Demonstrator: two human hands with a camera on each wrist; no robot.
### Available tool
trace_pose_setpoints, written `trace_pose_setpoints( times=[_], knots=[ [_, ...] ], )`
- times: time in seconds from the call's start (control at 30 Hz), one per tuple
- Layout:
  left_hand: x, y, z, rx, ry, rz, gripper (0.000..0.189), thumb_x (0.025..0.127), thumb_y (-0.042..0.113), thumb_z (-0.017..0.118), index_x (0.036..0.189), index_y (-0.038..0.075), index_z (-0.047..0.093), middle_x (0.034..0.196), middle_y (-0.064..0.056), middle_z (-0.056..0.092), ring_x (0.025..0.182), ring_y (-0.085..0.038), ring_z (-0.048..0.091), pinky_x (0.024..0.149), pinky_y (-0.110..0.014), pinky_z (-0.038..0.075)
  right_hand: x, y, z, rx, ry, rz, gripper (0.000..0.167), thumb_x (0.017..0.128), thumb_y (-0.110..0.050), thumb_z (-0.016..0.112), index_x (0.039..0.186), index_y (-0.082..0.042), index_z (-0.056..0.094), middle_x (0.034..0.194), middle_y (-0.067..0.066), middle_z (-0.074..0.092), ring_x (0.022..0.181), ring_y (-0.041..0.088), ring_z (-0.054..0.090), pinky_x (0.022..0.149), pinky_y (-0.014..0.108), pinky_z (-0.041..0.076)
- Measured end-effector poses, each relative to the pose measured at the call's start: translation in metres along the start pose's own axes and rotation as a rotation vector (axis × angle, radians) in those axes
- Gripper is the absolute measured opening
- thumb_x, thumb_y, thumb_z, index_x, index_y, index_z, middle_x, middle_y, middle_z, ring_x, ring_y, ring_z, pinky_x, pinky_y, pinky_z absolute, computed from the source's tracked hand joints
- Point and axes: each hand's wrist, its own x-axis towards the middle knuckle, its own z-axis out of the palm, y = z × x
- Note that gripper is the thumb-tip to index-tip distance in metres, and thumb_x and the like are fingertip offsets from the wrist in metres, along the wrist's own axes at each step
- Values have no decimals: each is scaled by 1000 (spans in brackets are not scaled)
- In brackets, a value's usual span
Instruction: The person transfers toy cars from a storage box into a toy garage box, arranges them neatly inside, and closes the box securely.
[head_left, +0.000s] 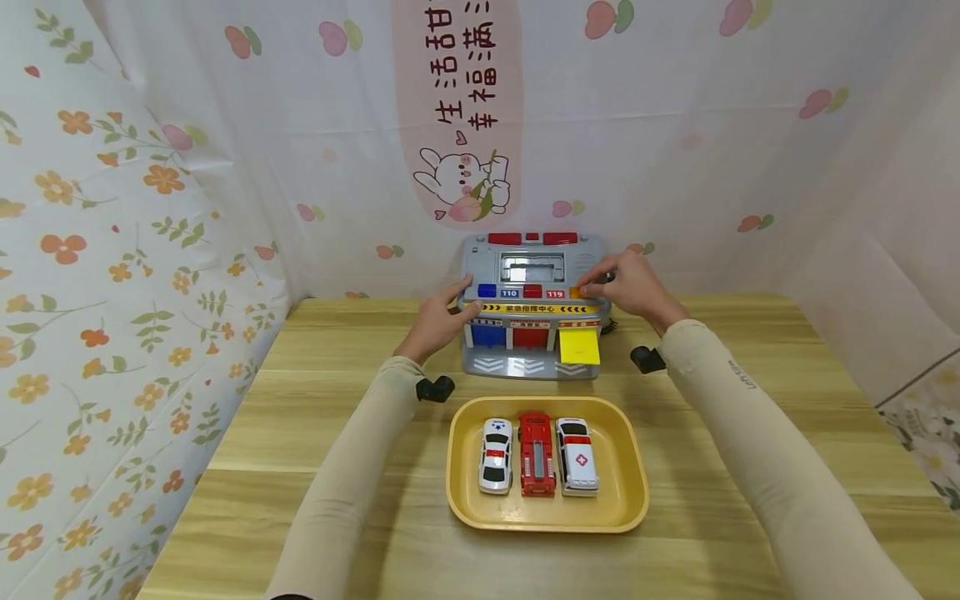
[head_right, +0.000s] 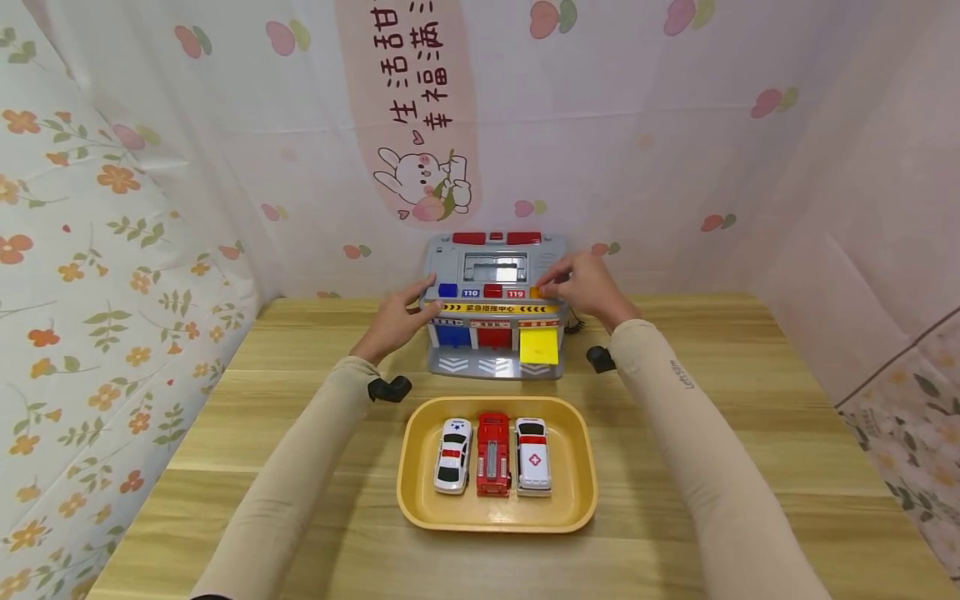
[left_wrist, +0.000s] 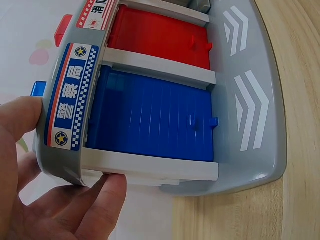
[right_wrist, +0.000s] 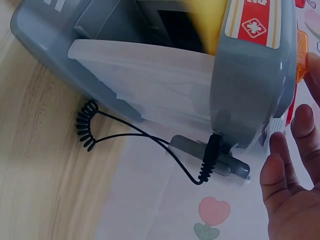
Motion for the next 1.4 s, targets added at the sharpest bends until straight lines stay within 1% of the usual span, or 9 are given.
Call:
trace_pose_setpoints(
  times=[0.03,0.13,0.33,0.43,0.57,0.63,0.87,1.17,1.4],
  knots=[
    [0,0,0,-1,-1,1,65,97,52,59,156,40,33,167,-4,30,146,-35,44,116,-48,44,0,0,0,-3,2,1,15,90,-8,72,102,-2,79,115,22,72,107,32,55,107,52,38],
    [-1,0,0,-4,-1,6,65,98,51,59,156,40,32,167,-4,29,146,-36,44,117,-48,43,-1,-1,1,-7,7,9,15,90,-8,72,102,-2,80,116,21,71,106,31,54,101,49,41],
    [-1,0,0,-3,9,9,65,98,50,60,156,40,33,167,-4,29,146,-35,43,116,-48,43,-3,-2,1,-4,15,22,15,91,-9,71,102,-2,79,119,21,69,106,31,53,101,49,40],
    [-1,-1,0,7,13,8,65,97,51,60,156,40,32,167,-3,30,146,-34,43,116,-48,43,-4,-2,2,-1,24,27,15,92,-10,70,102,-3,79,119,21,68,101,30,52,91,44,43],
    [1,-1,1,23,19,8,65,97,52,60,155,41,33,166,-4,32,146,-35,44,116,-49,44,-7,-1,2,-1,50,16,15,93,-10,69,101,-3,80,114,20,69,91,28,51,76,34,43],
    [1,-1,1,24,19,9,66,97,53,60,155,42,33,166,-4,32,145,-35,45,116,-49,44,-8,-1,2,-3,58,12,15,93,-10,69,101,-3,80,112,20,69,89,27,51,74,31,43],
    [0,-2,2,5,18,6,66,97,53,60,155,43,32,167,-3,30,145,-36,44,116,-49,44,-9,-1,4,-10,66,-5,15,93,-9,68,102,-2,79,103,19,67,86,26,50,72,30,44],
    [0,-2,2,-5,16,2,65,97,51,61,155,42,33,167,-3,29,146,-36,43,116,-49,44,-15,-6,1,17,41,-3,18,93,-11,68,107,-4,78,91,14,62,85,26,50,70,30,43],
    [1,-2,0,-7,13,-13,65,96,54,61,154,45,34,166,-4,31,145,-37,45,115,-50,44,-18,-11,0,18,40,-13,19,93,-15,70,107,-5,78,89,12,62,84,25,51,68,29,43]
  ],
)
